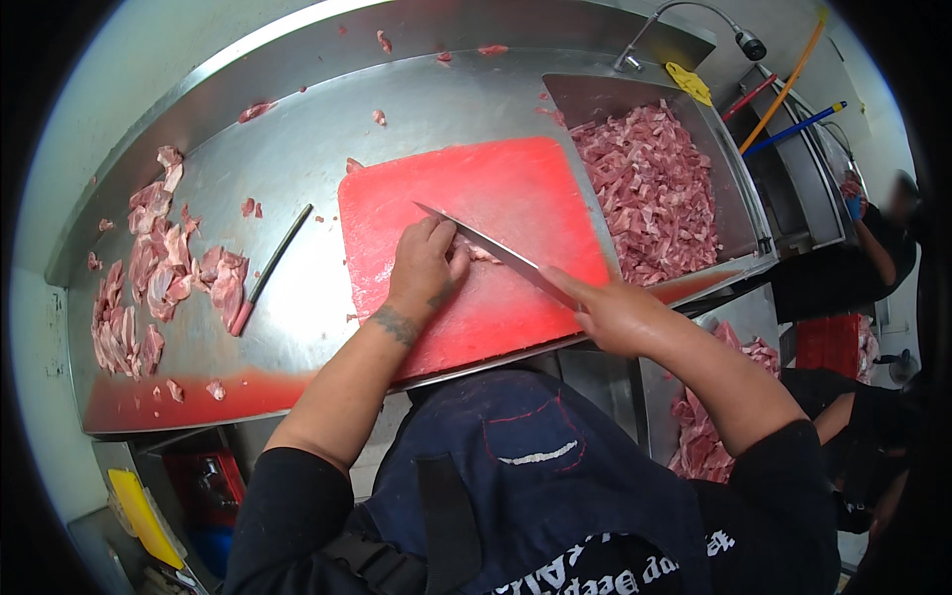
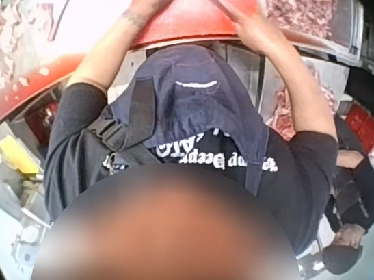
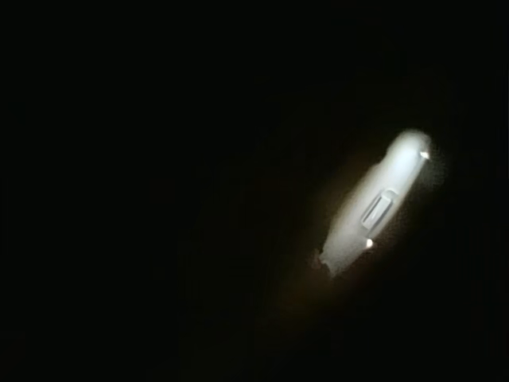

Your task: The person cuts raw meat into smaller pieces on a red cutting board using a knife. The cut pieces are placed into a metal bin. The person repeatedly picks up new pieces of meat, slices them, and transfers the cut portions to the bin.

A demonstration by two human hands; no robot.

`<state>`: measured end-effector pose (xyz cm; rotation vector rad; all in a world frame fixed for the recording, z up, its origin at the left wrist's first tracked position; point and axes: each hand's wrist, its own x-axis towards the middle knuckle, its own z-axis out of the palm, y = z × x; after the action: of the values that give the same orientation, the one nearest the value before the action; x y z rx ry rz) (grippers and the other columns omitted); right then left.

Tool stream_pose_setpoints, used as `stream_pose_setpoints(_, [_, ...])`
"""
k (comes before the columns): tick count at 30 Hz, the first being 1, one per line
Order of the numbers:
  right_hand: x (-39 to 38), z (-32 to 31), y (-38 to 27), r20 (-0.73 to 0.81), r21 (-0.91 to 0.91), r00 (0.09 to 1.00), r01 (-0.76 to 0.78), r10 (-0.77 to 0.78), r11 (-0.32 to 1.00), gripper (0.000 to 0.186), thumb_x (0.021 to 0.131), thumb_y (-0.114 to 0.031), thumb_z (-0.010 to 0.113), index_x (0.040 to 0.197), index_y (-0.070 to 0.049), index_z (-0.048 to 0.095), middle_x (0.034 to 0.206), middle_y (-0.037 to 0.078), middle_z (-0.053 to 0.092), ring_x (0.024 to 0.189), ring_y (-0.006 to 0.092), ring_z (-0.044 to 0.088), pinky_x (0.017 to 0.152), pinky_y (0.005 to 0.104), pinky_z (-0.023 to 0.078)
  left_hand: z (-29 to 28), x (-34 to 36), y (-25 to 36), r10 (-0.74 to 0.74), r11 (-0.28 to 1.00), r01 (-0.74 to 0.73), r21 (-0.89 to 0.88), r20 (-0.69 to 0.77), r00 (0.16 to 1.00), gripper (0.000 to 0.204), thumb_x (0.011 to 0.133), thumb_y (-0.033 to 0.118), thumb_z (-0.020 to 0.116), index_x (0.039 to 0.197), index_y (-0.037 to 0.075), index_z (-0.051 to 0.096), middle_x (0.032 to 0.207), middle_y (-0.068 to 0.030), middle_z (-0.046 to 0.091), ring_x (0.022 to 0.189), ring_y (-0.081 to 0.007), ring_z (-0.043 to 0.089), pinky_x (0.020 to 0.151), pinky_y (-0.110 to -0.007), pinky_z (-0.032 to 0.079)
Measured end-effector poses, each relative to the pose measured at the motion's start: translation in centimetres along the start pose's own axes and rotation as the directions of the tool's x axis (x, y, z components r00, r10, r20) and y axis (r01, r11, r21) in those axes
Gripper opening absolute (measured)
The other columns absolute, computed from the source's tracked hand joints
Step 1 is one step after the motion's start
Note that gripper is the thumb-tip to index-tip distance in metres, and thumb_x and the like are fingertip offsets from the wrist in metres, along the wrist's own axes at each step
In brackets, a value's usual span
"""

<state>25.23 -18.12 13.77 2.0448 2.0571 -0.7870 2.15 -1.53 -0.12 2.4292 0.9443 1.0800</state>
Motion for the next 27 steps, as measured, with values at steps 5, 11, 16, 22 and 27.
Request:
stream_pose_setpoints(5, [10.7,0.7,-3.7,-0.036,0.146,0.999,0.034,-0.029,0.989,0.072,0.106,-0.02,0.053,0.173,-0.032,0.028,0.123,0.024,0.074,0.11,0.0417,0.072,0.095,0.0523,0.056,0.3,0.0,0.1,0.033,0.999,-0.035,0.008,0.119,0.992,0.026,0.083,0.011,0.078,0.106,0.001,0.07,0.097,-0.0164,0.069,0.092,-0.0379,0.064,0.085,-0.048,0.053])
stream_pose_setpoints(11, [9.3,0.2,-3.1,-0.033,0.115,0.998,0.061,-0.058,0.991,0.077,0.104,-0.017,0.058,0.173,-0.032,0.026,0.114,0.028,0.074,0.101,0.0457,0.073,0.089,0.0548,0.057,-0.5,-1.0,1.1,0.001,0.999,0.001,-0.051,0.049,0.999,0.027,0.084,0.01,0.079,0.109,0.002,0.07,0.1,-0.0162,0.071,0.095,-0.0376,0.066,0.088,-0.049,0.054])
stream_pose_setpoints(16, [2.4,-0.5,-0.8,0.07,0.031,0.998,-0.005,0.002,1.0,0.078,0.104,-0.017,0.058,0.173,-0.031,0.025,0.121,0.028,0.072,0.104,0.0463,0.072,0.093,0.0544,0.056,-0.9,-1.3,0.6,0.03,0.999,-0.028,-0.036,0.051,0.998,0.024,0.085,0.007,0.079,0.107,0.001,0.071,0.1,-0.0168,0.071,0.094,-0.0379,0.067,0.087,-0.048,0.055])
stream_pose_setpoints(22, [5.0,1.1,-1.9,0.073,0.082,0.997,0.014,-0.02,0.997,0.079,0.103,-0.017,0.056,0.174,-0.03,0.024,0.122,0.027,0.073,0.107,0.0447,0.072,0.095,0.0541,0.056,-0.1,-1.2,0.5,0.109,0.993,-0.108,-0.056,0.024,0.994,0.014,0.084,0.007,0.076,0.095,0.003,0.068,0.094,-0.0152,0.068,0.087,-0.0375,0.064,0.083,-0.049,0.053])
stream_pose_setpoints(27, [13.0,2.4,-3.8,-0.068,0.115,0.993,0.109,-0.102,0.987,0.08,0.101,-0.02,0.059,0.174,-0.032,0.025,0.126,0.028,0.073,0.111,0.0453,0.072,0.097,0.0533,0.056,-0.1,-1.2,0.6,0.157,0.987,-0.154,-0.05,0.068,0.985,0.021,0.082,0.007,0.08,0.101,0.005,0.07,0.093,-0.0138,0.07,0.088,-0.0364,0.065,0.082,-0.047,0.053])
